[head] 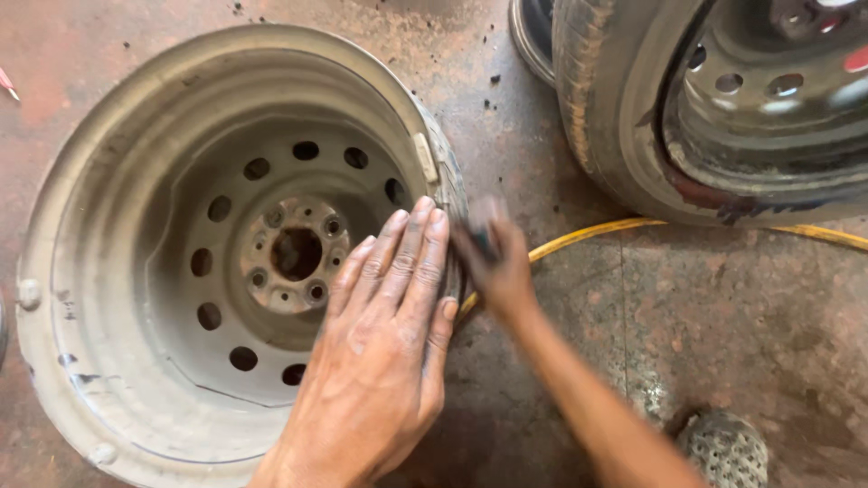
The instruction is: The person scrubs the rim of a metal wheel with a blue abrasive pad, moving around the circumference to clean the surface. They rotate the wheel to access different sections and continue scrubbing the inner and outer edges of the rim.
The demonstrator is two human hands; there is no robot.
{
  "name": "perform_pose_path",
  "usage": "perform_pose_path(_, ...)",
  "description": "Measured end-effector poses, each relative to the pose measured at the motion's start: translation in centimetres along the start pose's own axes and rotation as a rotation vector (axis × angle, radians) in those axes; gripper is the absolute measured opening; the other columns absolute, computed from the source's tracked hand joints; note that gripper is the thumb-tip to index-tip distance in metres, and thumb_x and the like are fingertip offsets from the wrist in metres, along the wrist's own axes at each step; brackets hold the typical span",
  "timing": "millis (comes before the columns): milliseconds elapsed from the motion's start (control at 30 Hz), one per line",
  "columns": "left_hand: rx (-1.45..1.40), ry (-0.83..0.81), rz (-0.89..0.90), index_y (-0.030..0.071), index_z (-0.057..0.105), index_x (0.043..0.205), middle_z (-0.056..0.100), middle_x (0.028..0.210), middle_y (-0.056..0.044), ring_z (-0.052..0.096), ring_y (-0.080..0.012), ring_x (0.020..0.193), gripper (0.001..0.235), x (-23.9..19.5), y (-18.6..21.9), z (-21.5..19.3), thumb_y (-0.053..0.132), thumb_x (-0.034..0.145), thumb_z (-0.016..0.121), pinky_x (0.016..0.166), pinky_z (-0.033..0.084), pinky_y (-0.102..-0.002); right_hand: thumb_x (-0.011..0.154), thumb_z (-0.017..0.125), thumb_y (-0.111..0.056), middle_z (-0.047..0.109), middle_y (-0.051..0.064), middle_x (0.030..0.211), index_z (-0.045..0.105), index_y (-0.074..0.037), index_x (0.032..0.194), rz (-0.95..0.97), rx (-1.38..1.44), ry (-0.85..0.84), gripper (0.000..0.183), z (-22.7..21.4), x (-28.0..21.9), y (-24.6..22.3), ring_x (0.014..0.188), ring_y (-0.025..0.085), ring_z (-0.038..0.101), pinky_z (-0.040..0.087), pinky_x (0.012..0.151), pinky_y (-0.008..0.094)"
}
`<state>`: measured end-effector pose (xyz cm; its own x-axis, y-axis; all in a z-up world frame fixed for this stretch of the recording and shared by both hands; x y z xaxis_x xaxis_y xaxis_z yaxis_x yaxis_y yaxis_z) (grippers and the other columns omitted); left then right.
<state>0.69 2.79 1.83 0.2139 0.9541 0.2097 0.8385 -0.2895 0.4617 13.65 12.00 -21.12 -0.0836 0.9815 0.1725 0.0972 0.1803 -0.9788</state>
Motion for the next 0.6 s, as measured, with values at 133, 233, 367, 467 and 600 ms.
perform_pose_path(133,0.021,-0.001,0.0,-0.005,0.038,0.153,0.041,0.158,-0.024,0.037,-0.0373,0.148,0.058,-0.3,-0.2,0.6,0.018,0.101,0.049,0.121,0.024,-0.048,0.095,0.077,-0.018,0.063,0.01,0.091,0.061,0.001,0.094,0.028,-0.174,0.164,0.024,0.8,-3.3,-4.4,0.087,0.02,0.06,0.051,0.079,0.036)
perform_pose_path(233,0.049,-0.017,-0.011,-0.005,0.038,0.152,0.041,0.159,-0.023,0.037,-0.037,0.149,0.056,-0.9,-0.5,0.5,0.019,0.103,0.048,0.122,0.024,-0.048,0.094,0.076,-0.017,0.066,0.007,0.089,0.062,0.0,0.099,0.139,-0.254,0.076,0.023,0.7,3.2,-4.4,0.082,0.018,0.062,0.053,0.074,0.034)
perform_pose_path(367,0.029,-0.011,-0.018,-0.004,0.038,0.154,0.04,0.159,-0.024,0.036,-0.0381,0.148,0.056,-0.5,-0.1,0.1,0.02,0.104,0.046,0.121,0.024,-0.048,0.093,0.074,-0.02,0.07,0.002,0.091,0.068,-0.005,0.1,0.294,0.1,0.097,0.018,0.3,-3.2,-6.1,0.083,0.012,0.063,0.054,0.074,0.03)
perform_pose_path(467,0.029,-0.005,0.003,-0.005,0.036,0.155,0.039,0.16,-0.025,0.036,-0.0385,0.149,0.055,-0.4,-0.6,0.6,0.019,0.105,0.044,0.122,0.024,-0.049,0.092,0.074,-0.021,0.069,0.001,0.09,0.067,-0.004,0.1,0.409,0.125,0.193,0.019,1.1,-4.3,-4.6,0.082,0.01,0.062,0.055,0.072,0.028)
perform_pose_path(600,-0.029,-0.013,-0.018,-0.005,0.035,0.155,0.04,0.16,-0.023,0.037,-0.0381,0.149,0.057,-1.0,-1.0,0.6,0.02,0.105,0.046,0.122,0.025,-0.048,0.099,0.072,-0.021,0.067,0.004,0.086,0.065,-0.003,0.098,0.256,-0.02,0.148,0.019,1.5,1.8,-3.3,0.079,0.011,0.057,0.053,0.07,0.029)
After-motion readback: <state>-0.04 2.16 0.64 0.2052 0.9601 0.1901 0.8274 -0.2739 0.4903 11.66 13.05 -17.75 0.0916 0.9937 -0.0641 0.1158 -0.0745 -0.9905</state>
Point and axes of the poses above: each hand's wrist, its own x-axis towards the middle knuckle, its own z-axis out of the palm, y = z × x, the point moved 3 cm from there along x, towards the middle knuckle
